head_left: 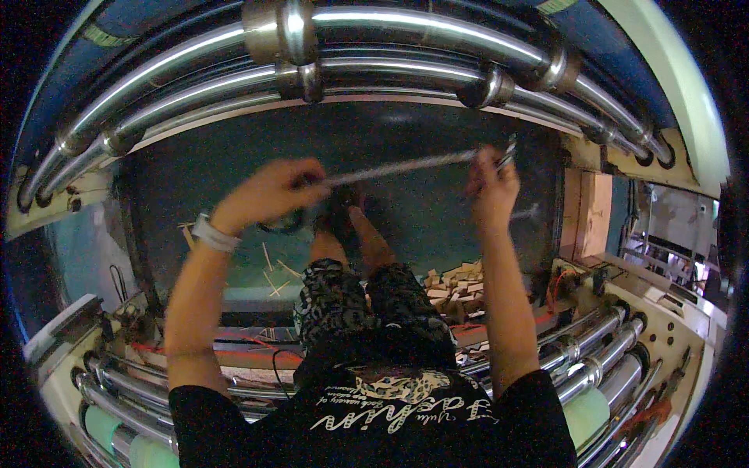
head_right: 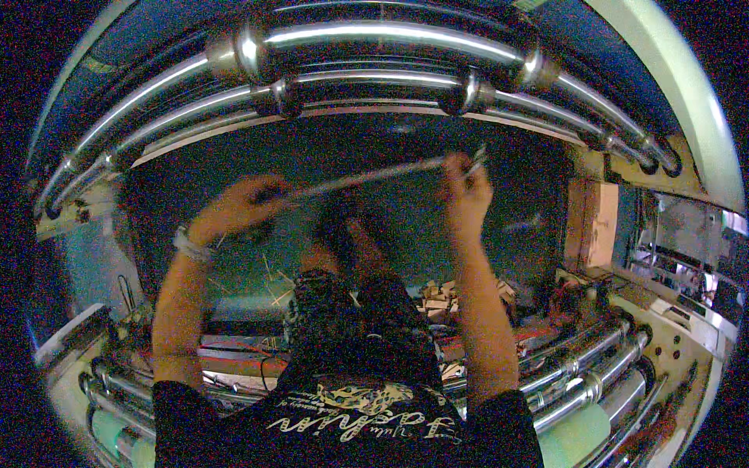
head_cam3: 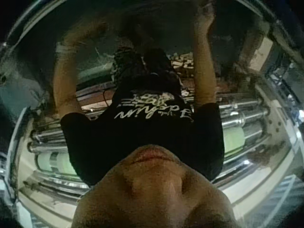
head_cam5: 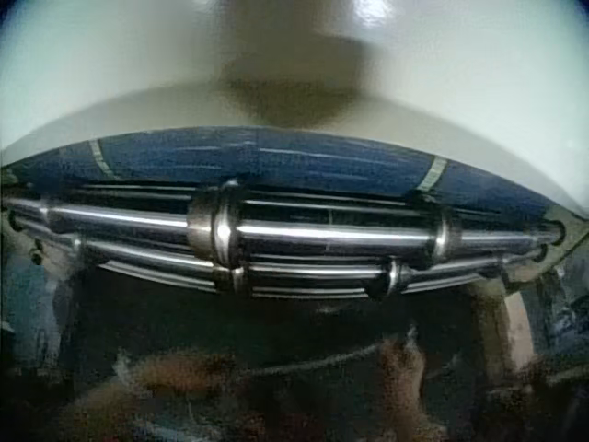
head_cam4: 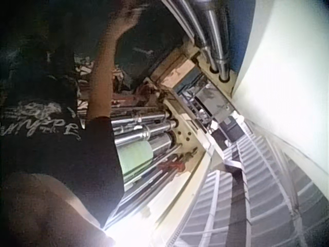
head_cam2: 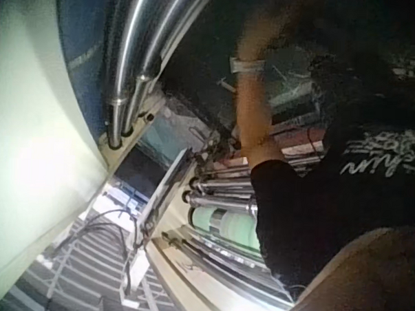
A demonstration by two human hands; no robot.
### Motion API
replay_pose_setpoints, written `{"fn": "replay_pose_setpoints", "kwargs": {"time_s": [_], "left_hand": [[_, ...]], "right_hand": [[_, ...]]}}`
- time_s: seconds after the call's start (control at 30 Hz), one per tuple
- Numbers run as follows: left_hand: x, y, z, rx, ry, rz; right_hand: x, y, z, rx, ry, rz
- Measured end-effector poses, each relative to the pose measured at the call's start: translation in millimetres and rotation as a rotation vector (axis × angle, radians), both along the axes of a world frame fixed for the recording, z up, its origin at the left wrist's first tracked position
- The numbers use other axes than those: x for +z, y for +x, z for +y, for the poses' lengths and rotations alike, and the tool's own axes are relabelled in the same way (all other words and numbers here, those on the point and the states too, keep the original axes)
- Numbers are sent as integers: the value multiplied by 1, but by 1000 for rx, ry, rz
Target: The person uses a measuring tape to determine the position of metal collars on industrial rollers and uses a small tool to adjust and secure them.
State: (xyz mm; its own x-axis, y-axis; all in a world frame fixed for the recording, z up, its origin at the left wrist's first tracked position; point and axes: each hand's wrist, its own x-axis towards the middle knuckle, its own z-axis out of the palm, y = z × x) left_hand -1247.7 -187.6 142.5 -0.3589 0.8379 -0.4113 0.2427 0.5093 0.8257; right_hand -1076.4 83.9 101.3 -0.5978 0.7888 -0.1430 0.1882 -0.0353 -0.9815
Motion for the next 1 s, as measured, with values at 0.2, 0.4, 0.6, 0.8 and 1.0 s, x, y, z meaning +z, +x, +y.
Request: {"fn": "replay_pose_setpoints", "kwargs": {"time_s": [0.2, 0.4, 0.6, 0.8, 1.0], "left_hand": [[-26, -72, -12, 45, 301, 562], [-37, -105, -5, 102, 245, 723], [-49, -113, 13, 111, 171, 866], [-48, -112, 18, 171, 99, 1005], [-43, -114, 22, 139, -19, 956]], "right_hand": [[-32, -40, 88, -112, 123, 249], [-59, -78, 96, -96, 184, 338], [-78, -81, 124, -153, 325, 328], [-56, -82, 113, -68, 164, 350], [-52, -82, 114, -87, 183, 238]]}}
